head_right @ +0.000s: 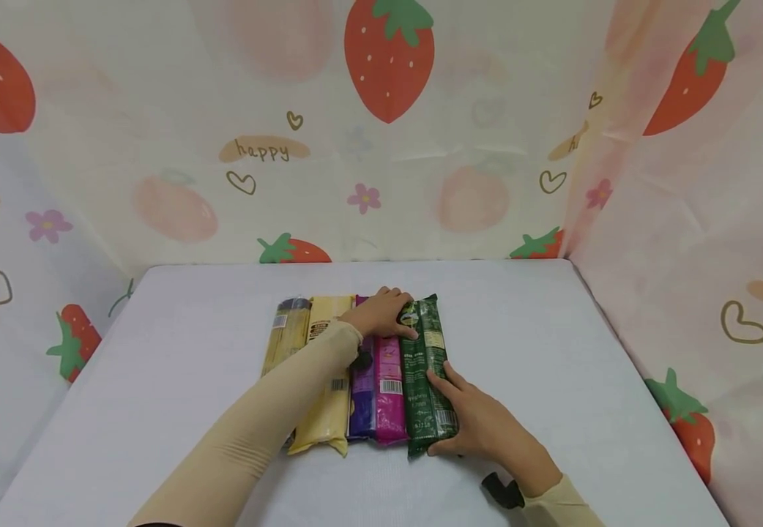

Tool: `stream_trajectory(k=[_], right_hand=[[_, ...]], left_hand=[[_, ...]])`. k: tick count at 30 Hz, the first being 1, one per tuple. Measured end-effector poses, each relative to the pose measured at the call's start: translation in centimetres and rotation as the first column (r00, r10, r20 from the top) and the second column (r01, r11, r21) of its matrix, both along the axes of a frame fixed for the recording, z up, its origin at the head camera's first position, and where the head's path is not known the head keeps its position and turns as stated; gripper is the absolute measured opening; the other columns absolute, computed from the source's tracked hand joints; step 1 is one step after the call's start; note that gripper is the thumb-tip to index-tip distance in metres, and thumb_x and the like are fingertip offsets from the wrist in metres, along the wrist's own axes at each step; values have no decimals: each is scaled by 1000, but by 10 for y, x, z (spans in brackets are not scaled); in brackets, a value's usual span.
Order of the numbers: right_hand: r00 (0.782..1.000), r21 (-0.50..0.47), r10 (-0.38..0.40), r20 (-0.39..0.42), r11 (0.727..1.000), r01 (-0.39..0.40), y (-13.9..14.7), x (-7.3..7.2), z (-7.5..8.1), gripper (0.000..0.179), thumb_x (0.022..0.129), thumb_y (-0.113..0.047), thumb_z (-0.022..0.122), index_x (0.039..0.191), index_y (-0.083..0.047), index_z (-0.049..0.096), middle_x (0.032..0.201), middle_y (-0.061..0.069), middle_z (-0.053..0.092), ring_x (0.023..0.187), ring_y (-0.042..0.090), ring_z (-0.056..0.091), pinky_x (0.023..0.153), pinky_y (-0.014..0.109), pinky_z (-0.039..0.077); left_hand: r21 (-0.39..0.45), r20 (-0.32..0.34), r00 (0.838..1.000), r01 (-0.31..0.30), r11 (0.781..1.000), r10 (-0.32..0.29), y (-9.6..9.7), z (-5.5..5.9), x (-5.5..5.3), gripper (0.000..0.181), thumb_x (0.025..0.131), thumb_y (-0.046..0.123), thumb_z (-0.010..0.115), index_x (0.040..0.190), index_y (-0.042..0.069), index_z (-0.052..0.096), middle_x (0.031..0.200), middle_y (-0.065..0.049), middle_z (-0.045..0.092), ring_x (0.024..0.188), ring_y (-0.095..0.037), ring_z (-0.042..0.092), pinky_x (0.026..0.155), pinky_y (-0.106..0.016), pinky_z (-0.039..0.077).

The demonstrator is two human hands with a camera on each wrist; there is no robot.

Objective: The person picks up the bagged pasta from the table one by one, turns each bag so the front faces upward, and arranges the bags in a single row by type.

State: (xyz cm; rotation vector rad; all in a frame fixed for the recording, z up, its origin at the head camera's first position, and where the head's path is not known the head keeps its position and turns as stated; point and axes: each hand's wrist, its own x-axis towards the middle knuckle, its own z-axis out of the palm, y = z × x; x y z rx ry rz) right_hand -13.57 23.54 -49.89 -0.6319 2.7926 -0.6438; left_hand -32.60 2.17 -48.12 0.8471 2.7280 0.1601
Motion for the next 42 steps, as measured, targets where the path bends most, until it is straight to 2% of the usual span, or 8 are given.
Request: stream_trajectory(k=[5,12,20,29,36,39,42], right_hand=[[1000,-17,3,1,1000,-3,1,-1,-3,123,74,-55,98,170,-14,33,174,26,24,147,52,46,106,65,52],[998,-132,29,49,991,-22,4,-1,-10,118,78,-42,99,170,-13,33,177,24,16,154,53,34,111,65,47],[997,-199,69,27,978,-62,8,-1,-7,115,78,-32,100,168,-7,35,176,25,17,156,52,31,116,63,43],[995,-250,99,-13,963,-99,8,-1,0,112,80,-22,99,170,-8,32,177,22,17,157,50,29,115,62,45],[988,-301,134,-80,941,-152,6,-3,-2,114,80,-18,99,171,-9,29,177,19,19,157,48,30,113,61,47],[986,-362,150,-67,918,-164,4,-4,-2,114,81,-13,97,171,-8,28,178,20,17,157,49,30,109,57,51],[985,-427,168,-39,888,-168,3,-4,-2,111,83,-12,95,170,-6,28,178,21,15,156,50,30,107,54,54]], left_hand=[[28,16,1000,-5,1000,4,0,-1,0,85,103,58,68,167,11,37,170,-13,38,159,-32,31,127,-46,34],[107,56,998,-24,994,18,-4,-2,1,82,101,51,75,162,7,43,162,-17,46,155,-36,37,125,-47,36],[210,86,996,-9,978,-9,-11,1,-4,86,98,51,78,161,6,43,159,-17,46,150,-37,44,122,-49,41],[377,126,991,-14,926,-36,-33,15,-4,88,97,47,82,162,3,41,163,-19,42,150,-33,44,122,-48,42],[452,210,978,-90,888,-7,-49,26,-3,83,99,45,79,162,6,42,168,-21,35,149,-36,44,120,-53,43],[471,239,971,-118,874,2,-56,27,-5,81,99,45,79,162,7,43,167,-21,37,145,-37,49,117,-54,46],[508,284,959,-153,848,3,-62,24,-8,80,99,45,79,161,10,44,164,-19,44,139,-36,56,113,-54,49]])
